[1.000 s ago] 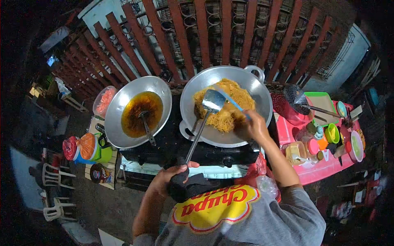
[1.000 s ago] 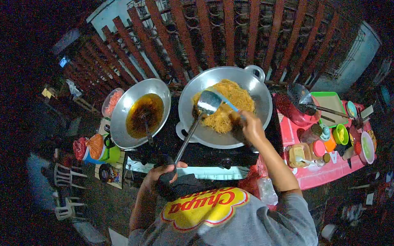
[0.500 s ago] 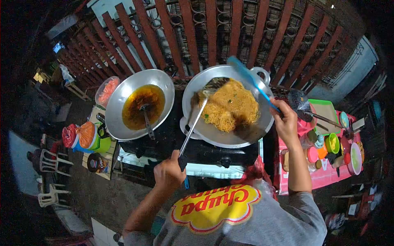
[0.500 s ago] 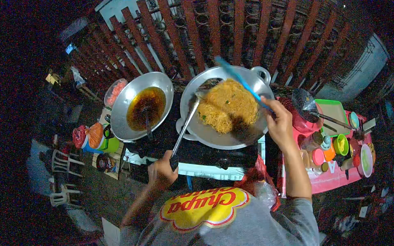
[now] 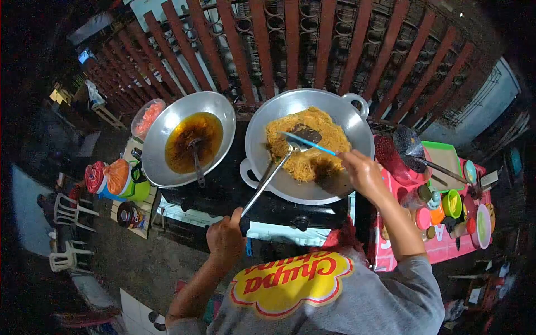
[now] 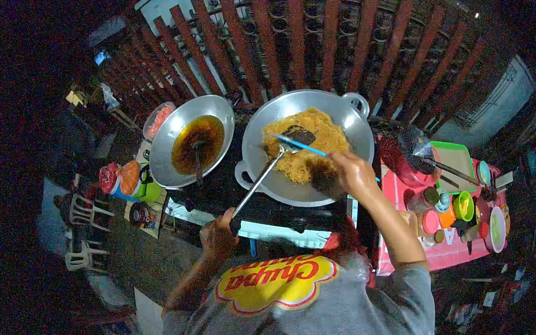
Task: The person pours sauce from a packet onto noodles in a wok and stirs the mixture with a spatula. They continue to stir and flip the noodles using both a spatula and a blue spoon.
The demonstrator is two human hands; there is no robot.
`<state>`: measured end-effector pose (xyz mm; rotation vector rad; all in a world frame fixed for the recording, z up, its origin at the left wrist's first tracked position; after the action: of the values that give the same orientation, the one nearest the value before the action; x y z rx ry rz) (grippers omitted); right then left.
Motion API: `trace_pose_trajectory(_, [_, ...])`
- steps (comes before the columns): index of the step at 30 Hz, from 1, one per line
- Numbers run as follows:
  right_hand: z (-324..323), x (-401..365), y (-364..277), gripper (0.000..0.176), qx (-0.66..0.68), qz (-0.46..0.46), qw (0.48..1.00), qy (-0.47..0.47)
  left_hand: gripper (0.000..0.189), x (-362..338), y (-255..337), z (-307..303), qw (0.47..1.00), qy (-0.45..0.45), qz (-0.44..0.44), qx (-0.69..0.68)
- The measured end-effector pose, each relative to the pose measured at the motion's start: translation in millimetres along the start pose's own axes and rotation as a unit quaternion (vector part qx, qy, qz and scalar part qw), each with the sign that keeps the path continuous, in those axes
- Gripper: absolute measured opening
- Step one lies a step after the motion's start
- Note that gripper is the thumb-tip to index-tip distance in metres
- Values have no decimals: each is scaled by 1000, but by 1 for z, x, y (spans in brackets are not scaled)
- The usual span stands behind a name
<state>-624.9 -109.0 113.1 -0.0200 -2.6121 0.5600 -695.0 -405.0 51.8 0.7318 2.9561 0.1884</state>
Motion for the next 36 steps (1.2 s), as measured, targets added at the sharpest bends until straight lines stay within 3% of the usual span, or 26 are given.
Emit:
trace_pose_trajectory(2, [7, 3, 37, 34, -68, 35, 997, 21, 56, -2, -3, 7, 1000, -9, -10, 13])
trace_pose_trajectory(3, [5, 6, 43, 34, -95, 85, 992, -20, 55, -2, -5, 9, 999, -15, -21, 24])
trace_pose_trajectory(4, [1, 8, 40, 34, -95, 81, 992, -18, 55, -1, -5, 7, 999, -12, -23, 24])
trace_pose_trajectory(6, [1, 3, 20, 33, 25, 19, 999, 12, 37, -6, 7, -8, 998, 49, 30, 0])
trace_pose_trajectory(8, [10, -2, 21, 32, -9, 26, 1000, -6, 37, -8, 7, -5, 998, 55, 38, -6])
trace_pose_trajectory(10, [11, -4, 51, 33, -77, 117, 990, -2, 37, -10, 10, -6, 997, 64, 44, -12])
trace_pose_trajectory(12, [9, -1, 57, 31, -15, 121, 992, 22, 38, -8, 7, 5, 1000, -16, -6, -12])
trace_pose_trajectory(14, [11, -1, 37, 30, 94, 50, 993, 50, 40, -12, 13, -4, 999, 5, 4, -32])
trace_pose_trajectory(16, [19, -13, 31, 30, 126, 63, 990, 34, 41, -12, 18, -17, 998, 33, 19, -51])
trace_pose_trajectory(18, [9, -27, 28, 31, 107, 74, 991, 36, 43, -11, -1, -10, 994, -30, -60, -88])
trace_pose_trajectory(22, [0, -47, 51, 31, 92, 156, 984, -11, 42, -10, -13, -7, 994, -34, -101, -24])
trace_pose_trajectory(25, [-18, -32, 45, 24, 147, 114, 976, 110, 40, -7, 2, -8, 995, -41, -76, -42])
trace_pose_trajectory(26, [11, -29, 59, 23, 248, 151, 955, 64, 40, -7, 6, -6, 995, -43, -73, -43])
trace_pose_trajectory(28, [53, -26, 50, 24, 511, 230, 828, 11, 41, -7, 18, -7, 999, -18, -30, -42])
trace_pose_trajectory(30, [68, -31, 49, 25, 458, 262, 848, -53, 43, -7, 20, -8, 998, -20, -31, -44])
trace_pose_trajectory(32, [63, -43, 54, 23, 450, 263, 853, -39, 45, -8, 14, -7, 998, -19, -38, -45])
trace_pose_trajectory(34, [39, -56, 72, 21, 280, 196, 940, 12, 49, -13, 6, -9, 998, 20, -26, -56])
trace_pose_trajectory(36, [31, -63, 78, 22, 221, 214, 951, 21, 50, -14, 6, -15, 999, 11, -36, -26])
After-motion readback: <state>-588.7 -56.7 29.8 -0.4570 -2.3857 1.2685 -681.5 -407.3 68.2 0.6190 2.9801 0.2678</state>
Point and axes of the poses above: each hand's wrist, its own x-axis towards the middle knuckle, its own z-axis out of the palm, y = z × x, the point moved 10 cm from there along x, towards the middle knuckle, and after that the axes turned 6 degrees about -z, right-handed, at the moved point
